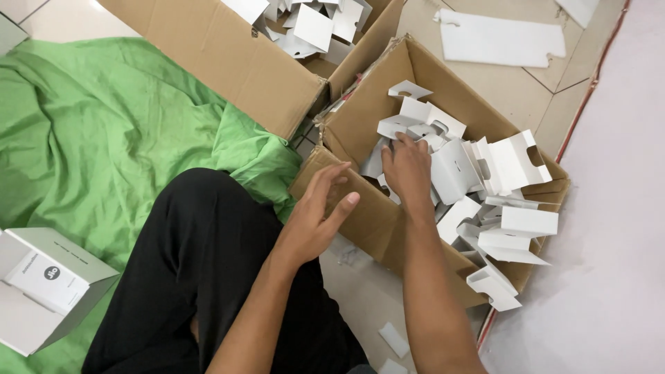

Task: The person assembles small white cardboard boxes and inserts product manuals.

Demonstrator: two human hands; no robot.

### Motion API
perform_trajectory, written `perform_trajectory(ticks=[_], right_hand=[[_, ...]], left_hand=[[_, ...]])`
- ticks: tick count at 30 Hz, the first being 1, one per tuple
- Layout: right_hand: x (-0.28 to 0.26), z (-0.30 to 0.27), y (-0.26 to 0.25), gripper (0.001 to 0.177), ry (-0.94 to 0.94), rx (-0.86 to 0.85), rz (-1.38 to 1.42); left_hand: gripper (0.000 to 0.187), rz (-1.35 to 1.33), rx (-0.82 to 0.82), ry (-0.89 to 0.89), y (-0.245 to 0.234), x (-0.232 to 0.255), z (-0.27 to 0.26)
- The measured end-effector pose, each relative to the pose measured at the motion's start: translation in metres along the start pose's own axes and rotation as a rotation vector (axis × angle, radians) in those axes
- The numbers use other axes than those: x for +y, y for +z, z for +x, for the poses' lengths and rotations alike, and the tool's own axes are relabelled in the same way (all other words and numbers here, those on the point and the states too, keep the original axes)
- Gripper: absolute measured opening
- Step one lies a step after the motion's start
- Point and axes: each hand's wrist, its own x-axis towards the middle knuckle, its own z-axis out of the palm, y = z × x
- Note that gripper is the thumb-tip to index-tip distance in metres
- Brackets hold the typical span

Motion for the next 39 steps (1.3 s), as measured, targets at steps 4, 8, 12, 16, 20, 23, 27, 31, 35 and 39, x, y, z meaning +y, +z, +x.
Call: perform_trajectory(ticks=[4,8,12,16,20,23,27,31,35,39], right_hand=[[-0.009,-0.002,-0.014,0.032,-0.021,0.112,0.099],[-0.032,-0.015,-0.051,0.032,-0.043,0.215,0.337],[-0.047,-0.031,-0.083,0.032,0.091,0.228,0.796],[-0.060,-0.042,-0.098,0.029,0.045,0.099,1.454],[-0.070,-0.048,-0.089,0.028,0.051,-0.006,1.676],[-0.072,-0.050,-0.077,0.026,0.038,-0.089,1.836],[-0.086,-0.050,-0.064,0.026,0.066,-0.193,1.924],[-0.108,-0.056,-0.049,0.027,0.020,-0.316,1.904],[-0.139,-0.066,-0.041,0.027,0.000,-0.438,1.902],[-0.166,-0.078,-0.030,0.024,0.032,-0.507,1.898]], left_hand=[[0.058,-0.080,0.048,-0.047,0.001,-0.009,0.001],[0.058,-0.086,0.096,-0.038,-0.001,-0.004,0.002],[0.060,-0.144,0.161,-0.024,-0.004,-0.002,0.000],[0.069,-0.209,0.188,-0.032,-0.013,0.007,-0.006],[0.082,-0.115,0.232,-0.004,-0.030,0.012,-0.016],[0.096,-0.322,0.244,0.009,-0.045,0.014,-0.026],[0.102,-0.360,0.267,0.068,-0.067,0.020,-0.049],[0.109,-0.157,0.399,0.067,-0.090,0.036,-0.073],[0.099,-0.068,0.523,0.057,-0.109,0.042,-0.093],[0.059,0.028,0.597,0.050,-0.129,0.039,-0.122]])
